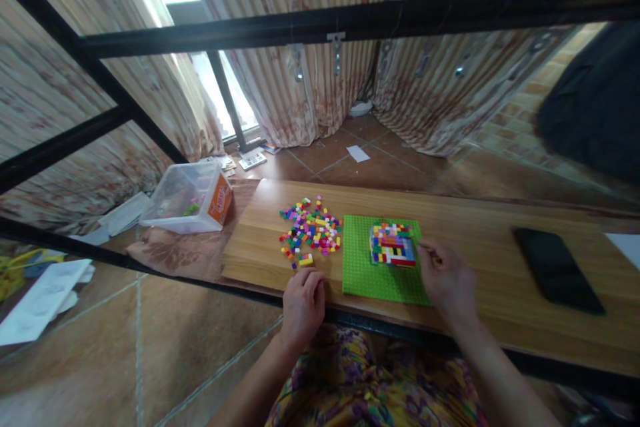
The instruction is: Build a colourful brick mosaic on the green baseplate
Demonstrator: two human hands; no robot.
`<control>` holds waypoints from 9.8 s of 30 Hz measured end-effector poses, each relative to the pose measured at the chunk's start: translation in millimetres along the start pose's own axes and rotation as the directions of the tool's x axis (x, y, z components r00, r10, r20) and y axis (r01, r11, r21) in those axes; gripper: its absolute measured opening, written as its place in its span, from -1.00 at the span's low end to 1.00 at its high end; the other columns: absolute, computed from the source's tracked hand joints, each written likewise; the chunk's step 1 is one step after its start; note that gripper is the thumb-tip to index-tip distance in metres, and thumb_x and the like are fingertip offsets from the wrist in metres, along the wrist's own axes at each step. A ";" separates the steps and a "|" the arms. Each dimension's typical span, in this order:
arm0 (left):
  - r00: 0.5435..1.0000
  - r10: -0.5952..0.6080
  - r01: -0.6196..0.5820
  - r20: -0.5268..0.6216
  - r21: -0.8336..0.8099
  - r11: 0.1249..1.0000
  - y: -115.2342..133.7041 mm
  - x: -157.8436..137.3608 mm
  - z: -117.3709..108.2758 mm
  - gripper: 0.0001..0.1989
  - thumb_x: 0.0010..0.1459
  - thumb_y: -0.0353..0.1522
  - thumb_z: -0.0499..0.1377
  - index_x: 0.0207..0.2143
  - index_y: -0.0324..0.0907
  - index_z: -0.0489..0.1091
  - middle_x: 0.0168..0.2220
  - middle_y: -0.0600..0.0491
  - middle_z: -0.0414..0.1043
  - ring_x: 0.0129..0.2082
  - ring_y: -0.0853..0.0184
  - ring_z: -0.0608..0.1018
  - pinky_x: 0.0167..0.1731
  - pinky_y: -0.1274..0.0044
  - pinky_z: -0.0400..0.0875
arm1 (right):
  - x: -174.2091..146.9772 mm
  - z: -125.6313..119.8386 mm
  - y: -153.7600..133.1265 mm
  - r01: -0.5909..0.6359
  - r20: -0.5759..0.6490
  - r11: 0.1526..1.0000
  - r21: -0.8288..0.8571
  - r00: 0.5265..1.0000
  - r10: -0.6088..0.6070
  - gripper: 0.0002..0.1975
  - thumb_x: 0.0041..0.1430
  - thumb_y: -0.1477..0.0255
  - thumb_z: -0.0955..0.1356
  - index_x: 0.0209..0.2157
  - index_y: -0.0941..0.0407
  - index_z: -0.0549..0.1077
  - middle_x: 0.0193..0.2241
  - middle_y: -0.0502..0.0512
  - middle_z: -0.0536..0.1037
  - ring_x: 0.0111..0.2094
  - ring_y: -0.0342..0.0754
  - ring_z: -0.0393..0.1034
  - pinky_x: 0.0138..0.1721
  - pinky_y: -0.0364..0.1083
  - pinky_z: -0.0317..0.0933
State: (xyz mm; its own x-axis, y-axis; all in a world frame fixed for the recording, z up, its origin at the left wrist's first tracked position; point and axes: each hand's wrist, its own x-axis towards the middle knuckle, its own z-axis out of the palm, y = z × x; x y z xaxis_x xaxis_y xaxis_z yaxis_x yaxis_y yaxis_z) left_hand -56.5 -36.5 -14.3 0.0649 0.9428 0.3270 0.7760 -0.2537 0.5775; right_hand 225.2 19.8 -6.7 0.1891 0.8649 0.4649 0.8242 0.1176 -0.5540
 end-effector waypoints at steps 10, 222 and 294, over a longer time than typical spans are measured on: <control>0.995 -0.048 0.038 -0.092 -0.098 0.994 -6.7 9.1 -9.3 -0.84 0.25 -0.50 0.05 -0.21 -0.17 0.39 -0.25 -0.01 0.46 -0.28 0.33 0.53 -0.26 0.54 0.44 | -39.6 15.1 16.9 0.097 0.067 0.985 -0.142 0.994 -0.088 -0.69 0.27 0.36 0.21 -0.16 0.15 0.53 -0.14 0.27 0.55 -0.11 0.12 0.37 -0.04 0.14 0.27; 0.988 0.028 0.002 0.154 -0.189 0.982 73.6 110.4 48.9 -0.63 0.18 -0.56 0.09 0.03 -0.12 0.27 -0.29 0.03 0.52 -0.27 0.26 0.58 -0.21 0.46 0.45 | -38.4 16.4 16.9 0.110 0.030 0.989 -0.098 0.994 -0.108 -0.76 0.25 0.42 0.25 -0.25 0.10 0.57 -0.17 0.20 0.55 -0.17 0.06 0.36 -0.12 0.08 0.28; 0.962 -0.264 0.268 0.065 -0.382 0.884 49.0 108.2 52.6 -0.85 0.19 -0.45 0.15 -0.20 -0.22 0.48 -0.28 -0.02 0.58 -0.32 0.33 0.59 -0.23 0.50 0.47 | -39.0 19.6 25.8 0.182 -0.002 0.974 -0.134 0.983 -0.184 -0.77 0.26 0.39 0.26 -0.27 0.13 0.55 -0.19 0.21 0.57 -0.19 0.07 0.40 -0.13 0.08 0.30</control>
State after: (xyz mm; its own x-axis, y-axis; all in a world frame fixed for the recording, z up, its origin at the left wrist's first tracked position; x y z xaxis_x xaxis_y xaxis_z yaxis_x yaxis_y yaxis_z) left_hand 21.6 64.5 10.0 -0.1021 0.9882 0.1138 0.4635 -0.0540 0.8844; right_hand 228.6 -1.3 -52.7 0.0356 0.8273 0.5606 0.9089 0.2064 -0.3623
